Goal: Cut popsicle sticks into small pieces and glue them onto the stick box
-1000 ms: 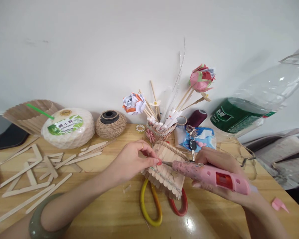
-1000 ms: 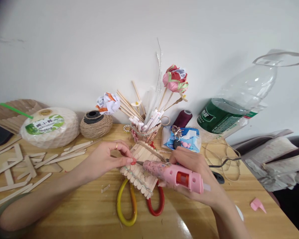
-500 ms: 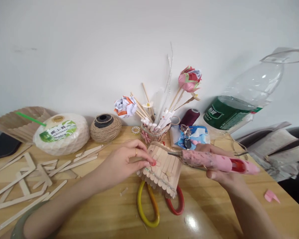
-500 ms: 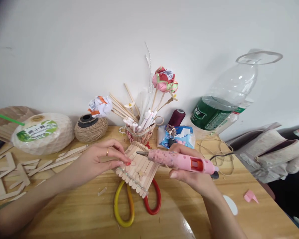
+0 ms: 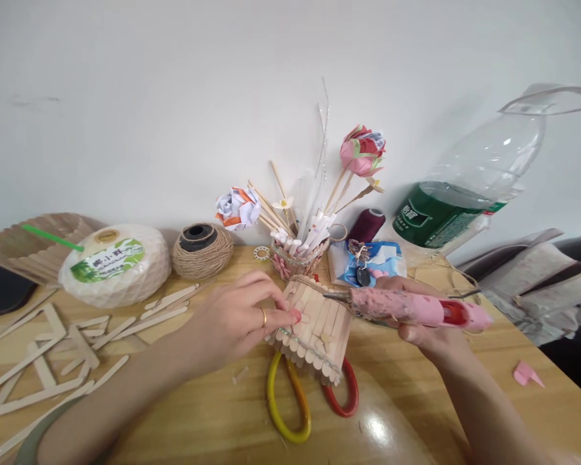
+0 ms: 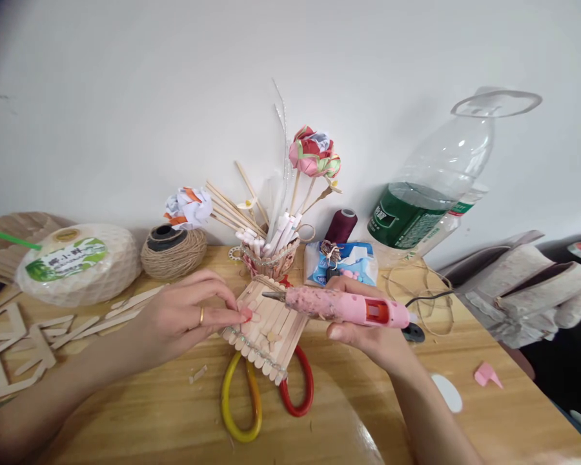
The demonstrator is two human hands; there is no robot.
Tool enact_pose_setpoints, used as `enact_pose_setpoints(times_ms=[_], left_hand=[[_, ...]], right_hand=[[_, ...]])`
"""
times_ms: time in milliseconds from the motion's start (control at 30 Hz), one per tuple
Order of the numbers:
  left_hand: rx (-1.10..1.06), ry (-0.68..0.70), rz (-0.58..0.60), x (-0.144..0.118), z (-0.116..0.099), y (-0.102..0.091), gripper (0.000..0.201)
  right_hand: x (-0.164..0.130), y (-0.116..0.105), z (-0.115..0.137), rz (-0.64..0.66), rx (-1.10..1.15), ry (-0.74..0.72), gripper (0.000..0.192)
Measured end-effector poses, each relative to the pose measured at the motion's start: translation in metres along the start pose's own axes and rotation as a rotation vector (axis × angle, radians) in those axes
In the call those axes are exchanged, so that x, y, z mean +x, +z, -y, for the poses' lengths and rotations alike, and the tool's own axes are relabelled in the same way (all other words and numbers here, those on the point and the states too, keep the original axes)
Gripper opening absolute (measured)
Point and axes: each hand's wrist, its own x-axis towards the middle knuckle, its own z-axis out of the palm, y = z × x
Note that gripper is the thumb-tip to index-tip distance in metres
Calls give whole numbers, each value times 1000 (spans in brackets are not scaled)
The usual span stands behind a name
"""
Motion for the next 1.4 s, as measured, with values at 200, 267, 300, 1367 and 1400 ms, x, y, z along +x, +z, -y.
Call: enact_pose_setpoints(times_ms=[200, 267, 300, 1367, 1400], left_hand=[[118, 70, 22, 1, -1, -1, 24], [186, 101, 30, 0, 0, -1, 23], [228, 117, 35, -1, 0, -1, 22], [230, 99, -37, -1, 4, 11, 21], [218, 98, -43, -2, 4, 11, 21]], right_hand=[[1, 1, 2, -9, 1, -13, 41], [1, 1, 1, -5, 18, 7, 40], [0, 1, 1, -1, 31, 17, 40], [0, -1, -3, 5, 73, 0, 38], [0, 0, -3, 4, 76, 1, 38]])
